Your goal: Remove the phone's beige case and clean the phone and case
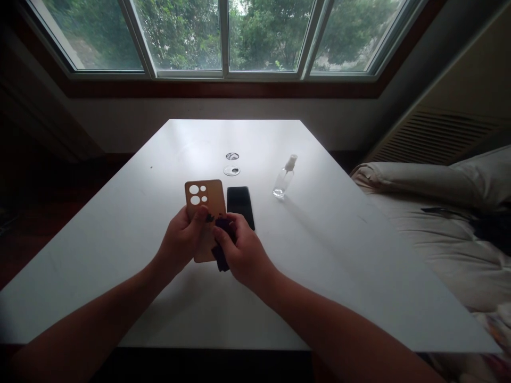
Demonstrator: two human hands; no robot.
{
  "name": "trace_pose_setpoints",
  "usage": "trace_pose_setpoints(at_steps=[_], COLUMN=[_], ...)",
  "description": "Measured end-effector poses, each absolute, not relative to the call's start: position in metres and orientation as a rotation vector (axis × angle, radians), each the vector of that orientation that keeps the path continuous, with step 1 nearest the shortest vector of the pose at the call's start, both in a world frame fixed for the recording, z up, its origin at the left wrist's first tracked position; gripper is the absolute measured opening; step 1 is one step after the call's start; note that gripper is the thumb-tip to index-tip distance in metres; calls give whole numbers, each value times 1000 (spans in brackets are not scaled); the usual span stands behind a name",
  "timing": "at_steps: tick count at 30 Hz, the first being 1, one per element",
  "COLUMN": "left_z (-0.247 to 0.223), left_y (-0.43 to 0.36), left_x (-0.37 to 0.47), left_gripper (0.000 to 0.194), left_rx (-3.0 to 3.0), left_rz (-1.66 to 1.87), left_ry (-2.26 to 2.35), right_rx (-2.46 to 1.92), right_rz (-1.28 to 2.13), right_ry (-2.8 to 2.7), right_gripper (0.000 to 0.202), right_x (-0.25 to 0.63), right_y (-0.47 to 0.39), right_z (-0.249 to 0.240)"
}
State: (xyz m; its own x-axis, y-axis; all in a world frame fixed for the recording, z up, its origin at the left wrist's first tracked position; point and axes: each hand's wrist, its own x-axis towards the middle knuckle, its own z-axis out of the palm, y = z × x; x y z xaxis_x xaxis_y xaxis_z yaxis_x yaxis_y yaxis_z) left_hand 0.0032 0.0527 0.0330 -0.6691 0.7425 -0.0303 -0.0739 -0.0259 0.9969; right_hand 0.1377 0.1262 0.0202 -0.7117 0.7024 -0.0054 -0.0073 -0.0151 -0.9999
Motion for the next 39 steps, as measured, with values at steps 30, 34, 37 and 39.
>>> trace_pose_setpoints(at_steps=[30, 34, 37, 39], left_z=[47, 43, 39, 37], left_y=[45, 45, 45, 46], left_x=[14, 17, 18, 17], left_gripper=[40, 42, 44, 45], left_rx=[876, 870, 840, 821], left_rz=[1291, 1352, 1424, 1459], left_ry=[1424, 1407, 1455, 1493], right_rx=[-873, -811, -801, -786], right_rz=[1598, 1694, 1787, 1854], right_ry=[-1677, -1594, -1573, -1569], right_gripper=[48, 49, 49, 48], right_x=[147, 146, 145, 143], right_y=[159, 163, 163, 159], right_z=[39, 37, 33, 30])
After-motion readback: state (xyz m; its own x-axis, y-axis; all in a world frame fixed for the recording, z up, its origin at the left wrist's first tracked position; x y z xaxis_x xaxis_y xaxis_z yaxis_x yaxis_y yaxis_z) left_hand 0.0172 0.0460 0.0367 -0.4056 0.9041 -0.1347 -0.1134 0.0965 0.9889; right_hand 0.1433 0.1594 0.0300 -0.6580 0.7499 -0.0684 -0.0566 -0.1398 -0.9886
